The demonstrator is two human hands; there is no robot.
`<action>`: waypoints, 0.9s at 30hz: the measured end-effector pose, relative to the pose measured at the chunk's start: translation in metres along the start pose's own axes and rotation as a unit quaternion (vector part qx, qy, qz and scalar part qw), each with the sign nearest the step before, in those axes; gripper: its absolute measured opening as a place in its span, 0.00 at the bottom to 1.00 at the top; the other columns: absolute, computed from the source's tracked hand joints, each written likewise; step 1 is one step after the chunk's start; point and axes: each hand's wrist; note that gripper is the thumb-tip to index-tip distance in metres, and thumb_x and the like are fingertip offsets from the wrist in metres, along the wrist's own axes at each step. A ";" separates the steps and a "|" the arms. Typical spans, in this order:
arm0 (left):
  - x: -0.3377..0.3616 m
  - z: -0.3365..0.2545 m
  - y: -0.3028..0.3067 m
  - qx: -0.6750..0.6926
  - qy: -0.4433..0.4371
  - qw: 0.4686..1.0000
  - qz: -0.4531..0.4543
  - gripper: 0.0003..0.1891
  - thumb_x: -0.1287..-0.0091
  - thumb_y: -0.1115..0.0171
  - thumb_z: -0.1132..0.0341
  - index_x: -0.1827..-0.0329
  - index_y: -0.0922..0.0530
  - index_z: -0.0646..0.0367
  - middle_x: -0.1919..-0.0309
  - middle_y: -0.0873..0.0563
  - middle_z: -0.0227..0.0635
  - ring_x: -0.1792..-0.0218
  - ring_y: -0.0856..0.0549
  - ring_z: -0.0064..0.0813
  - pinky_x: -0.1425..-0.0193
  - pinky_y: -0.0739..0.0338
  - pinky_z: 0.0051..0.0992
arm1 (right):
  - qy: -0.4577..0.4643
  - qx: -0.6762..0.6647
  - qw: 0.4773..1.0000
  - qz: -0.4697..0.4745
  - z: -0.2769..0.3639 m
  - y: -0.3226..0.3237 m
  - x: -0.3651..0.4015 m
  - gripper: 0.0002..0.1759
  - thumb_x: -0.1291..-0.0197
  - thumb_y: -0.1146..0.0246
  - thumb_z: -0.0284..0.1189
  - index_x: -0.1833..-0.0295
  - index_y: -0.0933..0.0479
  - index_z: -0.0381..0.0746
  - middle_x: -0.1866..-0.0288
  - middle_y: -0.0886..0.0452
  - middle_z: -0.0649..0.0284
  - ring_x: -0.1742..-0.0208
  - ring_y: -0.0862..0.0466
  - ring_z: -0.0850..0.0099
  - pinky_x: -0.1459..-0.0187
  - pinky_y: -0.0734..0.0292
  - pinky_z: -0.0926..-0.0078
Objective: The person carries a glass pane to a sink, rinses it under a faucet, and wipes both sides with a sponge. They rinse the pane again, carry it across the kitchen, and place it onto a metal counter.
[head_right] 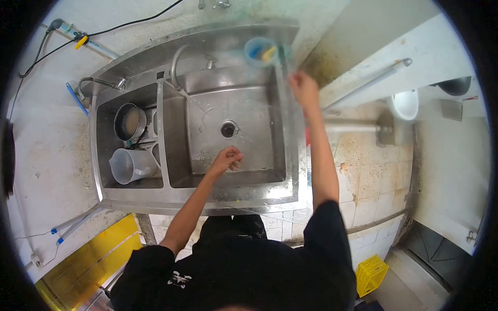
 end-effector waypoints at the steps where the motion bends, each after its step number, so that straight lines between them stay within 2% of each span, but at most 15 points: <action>1: -0.001 0.002 -0.001 0.008 0.007 1.000 -0.010 0.12 0.36 0.33 0.58 0.60 0.25 0.54 0.69 0.17 0.29 0.74 0.20 0.18 0.73 0.26 0.18 | 0.025 0.001 1.000 0.013 0.023 -0.022 -0.035 0.18 0.40 0.38 0.41 0.58 0.19 0.34 0.63 0.16 0.49 0.59 0.15 0.54 0.56 0.24 0.61; 2: -0.002 0.004 -0.001 0.014 0.012 1.000 -0.020 0.12 0.36 0.33 0.58 0.60 0.25 0.54 0.69 0.16 0.29 0.74 0.20 0.18 0.74 0.26 0.18 | 0.051 0.099 0.993 0.043 0.018 -0.055 -0.074 0.16 0.42 0.40 0.38 0.60 0.18 0.34 0.62 0.16 0.47 0.57 0.15 0.53 0.56 0.23 0.59; 4: 0.002 0.003 -0.005 0.021 0.006 1.000 -0.021 0.12 0.36 0.33 0.59 0.60 0.25 0.54 0.69 0.16 0.29 0.74 0.20 0.18 0.74 0.26 0.18 | -0.036 0.246 0.959 0.135 0.048 -0.081 -0.118 0.15 0.43 0.44 0.33 0.58 0.17 0.38 0.57 0.16 0.51 0.54 0.16 0.51 0.53 0.21 0.58; 5: 0.004 0.003 -0.005 0.035 0.000 0.999 -0.018 0.11 0.36 0.33 0.59 0.60 0.25 0.55 0.69 0.16 0.30 0.74 0.20 0.18 0.75 0.26 0.18 | -0.035 0.240 0.961 0.132 0.052 -0.091 -0.130 0.15 0.43 0.44 0.33 0.58 0.17 0.38 0.57 0.16 0.51 0.54 0.16 0.51 0.53 0.21 0.58; 7: 0.004 0.006 -0.007 0.025 -0.005 0.999 -0.034 0.11 0.35 0.34 0.60 0.59 0.25 0.55 0.70 0.16 0.30 0.74 0.19 0.18 0.75 0.26 0.18 | 0.057 0.364 0.906 0.209 0.057 -0.114 -0.148 0.15 0.44 0.44 0.31 0.57 0.17 0.39 0.55 0.16 0.51 0.51 0.16 0.52 0.50 0.21 0.57; 12: 0.006 0.013 -0.011 0.059 -0.018 0.997 -0.050 0.11 0.36 0.33 0.61 0.59 0.24 0.56 0.72 0.16 0.31 0.77 0.20 0.18 0.78 0.27 0.18 | 0.135 0.332 0.913 0.198 -0.025 -0.179 -0.180 0.14 0.43 0.45 0.30 0.57 0.16 0.39 0.52 0.17 0.50 0.48 0.18 0.53 0.48 0.22 0.59; 14: 0.007 0.010 -0.011 0.064 -0.027 0.997 -0.037 0.11 0.36 0.33 0.61 0.59 0.24 0.56 0.73 0.16 0.31 0.77 0.20 0.18 0.78 0.27 0.18 | 0.156 0.335 0.908 0.197 -0.037 -0.186 -0.186 0.14 0.42 0.45 0.30 0.57 0.16 0.39 0.50 0.18 0.50 0.47 0.18 0.54 0.47 0.22 0.59; 16: 0.005 0.008 -0.008 0.057 -0.026 0.997 -0.034 0.12 0.36 0.33 0.60 0.59 0.25 0.56 0.71 0.16 0.31 0.75 0.19 0.17 0.77 0.27 0.17 | 0.064 0.289 0.951 0.090 -0.034 -0.185 -0.179 0.13 0.43 0.45 0.27 0.58 0.16 0.39 0.49 0.18 0.49 0.47 0.18 0.55 0.46 0.23 0.58; 17: 0.007 0.009 -0.009 0.046 -0.020 0.998 -0.027 0.13 0.36 0.33 0.59 0.59 0.25 0.56 0.69 0.15 0.31 0.74 0.18 0.17 0.75 0.26 0.16 | 0.067 0.290 0.950 0.093 -0.027 -0.178 -0.175 0.13 0.43 0.45 0.27 0.58 0.16 0.39 0.49 0.18 0.49 0.47 0.18 0.55 0.46 0.23 0.58; 19: 0.007 0.010 -0.008 0.054 -0.022 0.998 -0.027 0.13 0.36 0.33 0.59 0.59 0.25 0.56 0.69 0.15 0.31 0.74 0.18 0.17 0.75 0.26 0.16 | 0.155 0.402 0.869 0.244 -0.010 -0.157 -0.181 0.10 0.44 0.43 0.25 0.61 0.17 0.36 0.53 0.17 0.49 0.52 0.16 0.57 0.52 0.20 0.59; 20: 0.007 0.010 -0.009 0.059 -0.022 0.998 -0.024 0.13 0.36 0.33 0.58 0.59 0.25 0.56 0.69 0.15 0.31 0.74 0.18 0.17 0.75 0.26 0.16 | 0.158 0.404 0.867 0.244 -0.003 -0.151 -0.186 0.10 0.44 0.43 0.25 0.61 0.17 0.36 0.53 0.17 0.49 0.52 0.16 0.57 0.52 0.20 0.59; 22: 0.006 0.008 -0.010 0.057 -0.027 0.998 -0.030 0.12 0.36 0.34 0.59 0.59 0.25 0.56 0.70 0.15 0.30 0.75 0.19 0.18 0.76 0.27 0.17 | -0.036 0.234 0.929 0.285 0.014 -0.136 -0.201 0.08 0.44 0.41 0.24 0.66 0.19 0.31 0.65 0.15 0.49 0.64 0.12 0.59 0.62 0.17 0.64; 23: 0.006 0.008 -0.011 0.052 -0.027 0.998 -0.036 0.12 0.36 0.34 0.60 0.60 0.25 0.56 0.71 0.16 0.30 0.76 0.19 0.19 0.77 0.28 0.18 | -0.035 0.236 0.928 0.286 0.037 -0.116 -0.202 0.08 0.44 0.41 0.24 0.66 0.19 0.31 0.65 0.15 0.49 0.64 0.12 0.59 0.62 0.17 0.64; 25: 0.007 0.011 -0.012 0.059 -0.032 0.997 -0.037 0.12 0.36 0.34 0.60 0.59 0.25 0.56 0.71 0.16 0.30 0.76 0.19 0.19 0.78 0.28 0.18 | 0.013 0.265 0.926 0.268 0.095 -0.070 -0.191 0.09 0.44 0.40 0.24 0.70 0.20 0.27 0.74 0.16 0.50 0.75 0.13 0.64 0.69 0.17 0.69; 27: 0.005 0.013 -0.011 0.063 -0.043 0.996 -0.040 0.12 0.36 0.34 0.59 0.59 0.25 0.56 0.71 0.16 0.30 0.76 0.19 0.19 0.78 0.28 0.19 | 0.017 0.237 0.941 0.242 0.115 -0.058 -0.188 0.10 0.44 0.40 0.24 0.71 0.21 0.26 0.76 0.16 0.51 0.77 0.14 0.65 0.69 0.17 0.70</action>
Point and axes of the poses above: each hand's wrist, its own x-axis away from the middle knuckle, its own y-axis out of the back of the hand, z = x × y
